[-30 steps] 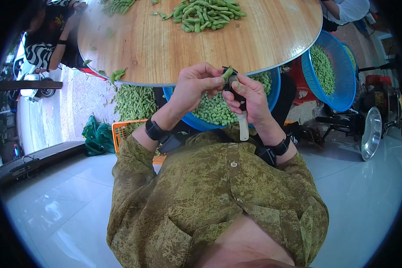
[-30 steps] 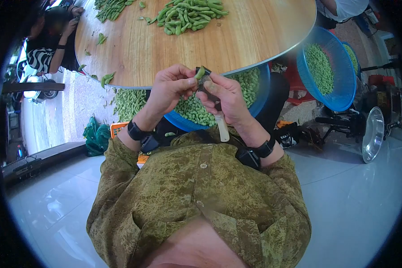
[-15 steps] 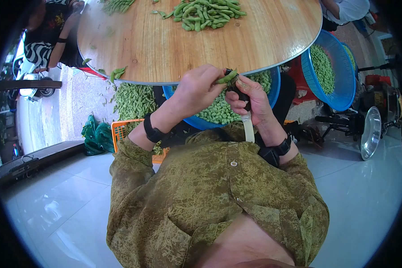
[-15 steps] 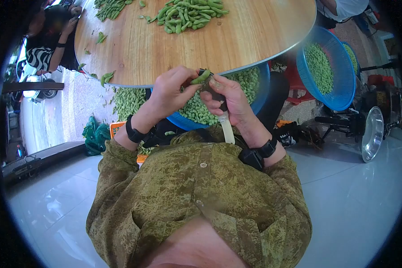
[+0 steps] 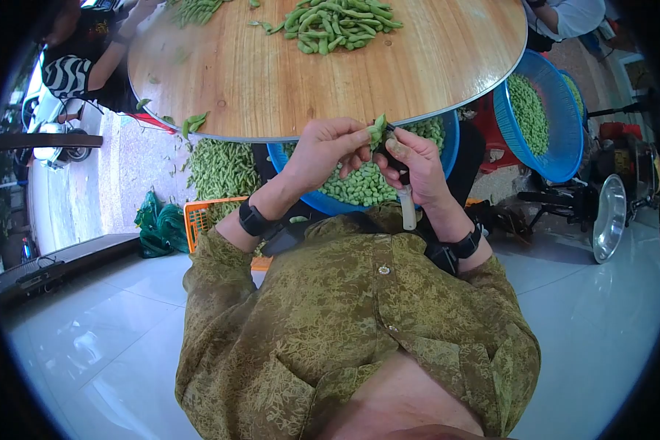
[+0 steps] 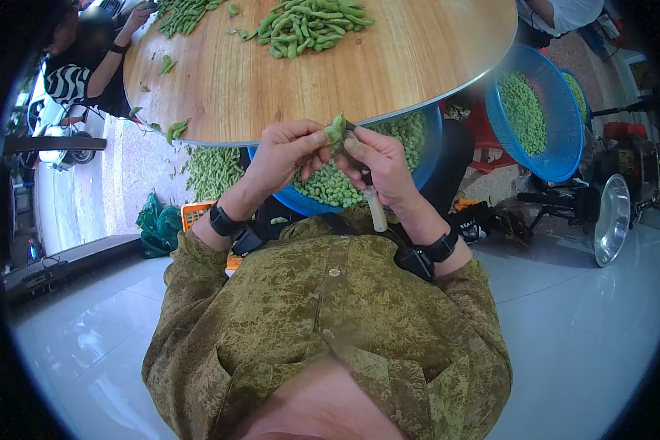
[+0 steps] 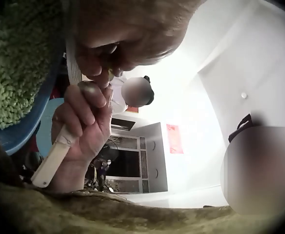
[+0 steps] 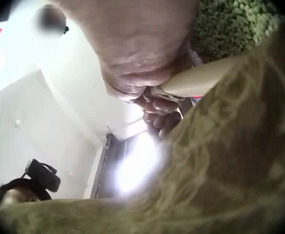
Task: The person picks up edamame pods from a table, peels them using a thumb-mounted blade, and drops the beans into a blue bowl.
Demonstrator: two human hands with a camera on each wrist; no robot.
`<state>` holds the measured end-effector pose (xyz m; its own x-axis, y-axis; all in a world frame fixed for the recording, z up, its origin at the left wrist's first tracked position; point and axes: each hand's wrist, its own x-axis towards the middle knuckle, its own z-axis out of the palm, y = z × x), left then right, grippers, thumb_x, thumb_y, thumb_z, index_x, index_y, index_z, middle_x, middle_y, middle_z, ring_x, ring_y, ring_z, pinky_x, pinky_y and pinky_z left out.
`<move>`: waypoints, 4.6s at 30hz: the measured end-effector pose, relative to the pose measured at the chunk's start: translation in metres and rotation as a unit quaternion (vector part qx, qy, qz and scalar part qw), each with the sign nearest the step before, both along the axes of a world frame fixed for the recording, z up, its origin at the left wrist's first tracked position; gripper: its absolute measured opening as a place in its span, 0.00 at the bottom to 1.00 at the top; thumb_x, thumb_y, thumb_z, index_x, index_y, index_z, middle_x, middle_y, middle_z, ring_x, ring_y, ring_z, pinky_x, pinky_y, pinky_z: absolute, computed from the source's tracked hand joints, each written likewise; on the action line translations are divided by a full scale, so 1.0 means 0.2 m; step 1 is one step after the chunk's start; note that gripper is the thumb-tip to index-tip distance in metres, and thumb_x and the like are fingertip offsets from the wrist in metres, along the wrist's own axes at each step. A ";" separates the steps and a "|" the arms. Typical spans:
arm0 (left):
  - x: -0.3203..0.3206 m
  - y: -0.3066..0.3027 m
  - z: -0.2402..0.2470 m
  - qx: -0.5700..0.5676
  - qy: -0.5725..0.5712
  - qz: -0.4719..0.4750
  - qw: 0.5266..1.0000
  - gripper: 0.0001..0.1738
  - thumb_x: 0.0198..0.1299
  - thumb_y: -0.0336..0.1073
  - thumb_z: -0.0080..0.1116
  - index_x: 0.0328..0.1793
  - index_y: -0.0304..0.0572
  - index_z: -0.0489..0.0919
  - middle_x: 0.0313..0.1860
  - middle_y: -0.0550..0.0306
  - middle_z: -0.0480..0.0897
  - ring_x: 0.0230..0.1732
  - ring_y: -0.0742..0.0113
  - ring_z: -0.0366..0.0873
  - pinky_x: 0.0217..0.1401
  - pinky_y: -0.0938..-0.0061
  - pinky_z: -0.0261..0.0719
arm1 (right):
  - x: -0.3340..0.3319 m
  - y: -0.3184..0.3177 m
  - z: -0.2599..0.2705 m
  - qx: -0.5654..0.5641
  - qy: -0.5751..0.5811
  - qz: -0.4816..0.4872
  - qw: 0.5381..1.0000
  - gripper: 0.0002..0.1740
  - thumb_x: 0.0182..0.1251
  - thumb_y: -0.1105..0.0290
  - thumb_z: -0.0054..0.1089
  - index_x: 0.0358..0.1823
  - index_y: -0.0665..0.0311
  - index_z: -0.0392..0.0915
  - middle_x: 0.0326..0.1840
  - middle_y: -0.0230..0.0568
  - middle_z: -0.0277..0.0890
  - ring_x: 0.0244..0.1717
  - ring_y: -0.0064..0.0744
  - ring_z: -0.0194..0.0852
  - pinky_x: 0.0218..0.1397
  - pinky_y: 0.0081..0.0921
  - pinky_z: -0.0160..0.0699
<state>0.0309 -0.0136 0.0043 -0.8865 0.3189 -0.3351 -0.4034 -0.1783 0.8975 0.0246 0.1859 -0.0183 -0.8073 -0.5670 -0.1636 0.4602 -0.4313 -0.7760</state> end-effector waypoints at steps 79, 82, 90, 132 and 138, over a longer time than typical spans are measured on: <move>-0.14 -0.03 0.18 -0.050 0.089 -0.008 0.995 0.12 0.67 0.31 0.55 0.52 0.33 0.78 0.29 0.60 0.82 0.26 0.82 0.75 0.23 0.89 0.69 | -0.07 -0.06 0.12 -0.019 0.029 -0.037 0.999 0.22 0.76 0.62 0.46 0.64 0.67 0.65 0.29 0.35 0.71 0.19 0.15 0.59 0.19 0.13 0.57; -0.11 -0.03 0.14 -0.034 0.097 -0.025 0.994 0.12 0.67 0.31 0.53 0.53 0.30 0.77 0.29 0.59 0.82 0.23 0.81 0.75 0.21 0.89 0.68 | -0.06 -0.05 0.10 -0.021 0.022 -0.010 0.999 0.20 0.76 0.60 0.47 0.60 0.65 0.68 0.28 0.34 0.71 0.17 0.14 0.59 0.17 0.12 0.56; -0.10 -0.04 0.09 -0.094 0.064 -0.052 0.992 0.11 0.67 0.33 0.54 0.49 0.33 0.80 0.26 0.61 0.82 0.23 0.81 0.75 0.20 0.89 0.68 | -0.03 -0.06 0.09 -0.076 -0.021 0.026 0.997 0.25 0.75 0.59 0.48 0.67 0.66 0.64 0.28 0.35 0.71 0.17 0.14 0.58 0.16 0.11 0.57; -0.08 0.03 0.04 -0.068 0.008 -0.028 0.997 0.10 0.68 0.33 0.53 0.39 0.31 0.78 0.23 0.60 0.80 0.21 0.78 0.77 0.17 0.85 0.70 | -0.02 -0.01 -0.02 0.067 0.016 -0.039 0.997 0.10 0.72 0.67 0.53 0.48 0.64 0.75 0.29 0.34 0.74 0.18 0.14 0.62 0.15 0.11 0.56; -0.03 0.10 0.02 -0.182 0.073 0.010 0.981 0.10 0.65 0.32 0.54 0.37 0.31 0.79 0.21 0.56 0.80 0.19 0.74 0.77 0.19 0.79 0.73 | -0.01 -0.05 0.00 0.291 0.260 -0.164 0.906 0.15 0.65 0.74 0.60 0.53 0.68 0.74 0.29 0.31 0.74 0.24 0.19 0.67 0.29 0.16 0.67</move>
<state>0.0243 0.0069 0.0090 -0.9383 0.1848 -0.2923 -0.2652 0.1577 0.9512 0.0217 0.1760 -0.0179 -0.9706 -0.2219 0.0931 -0.1118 0.0734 -0.9910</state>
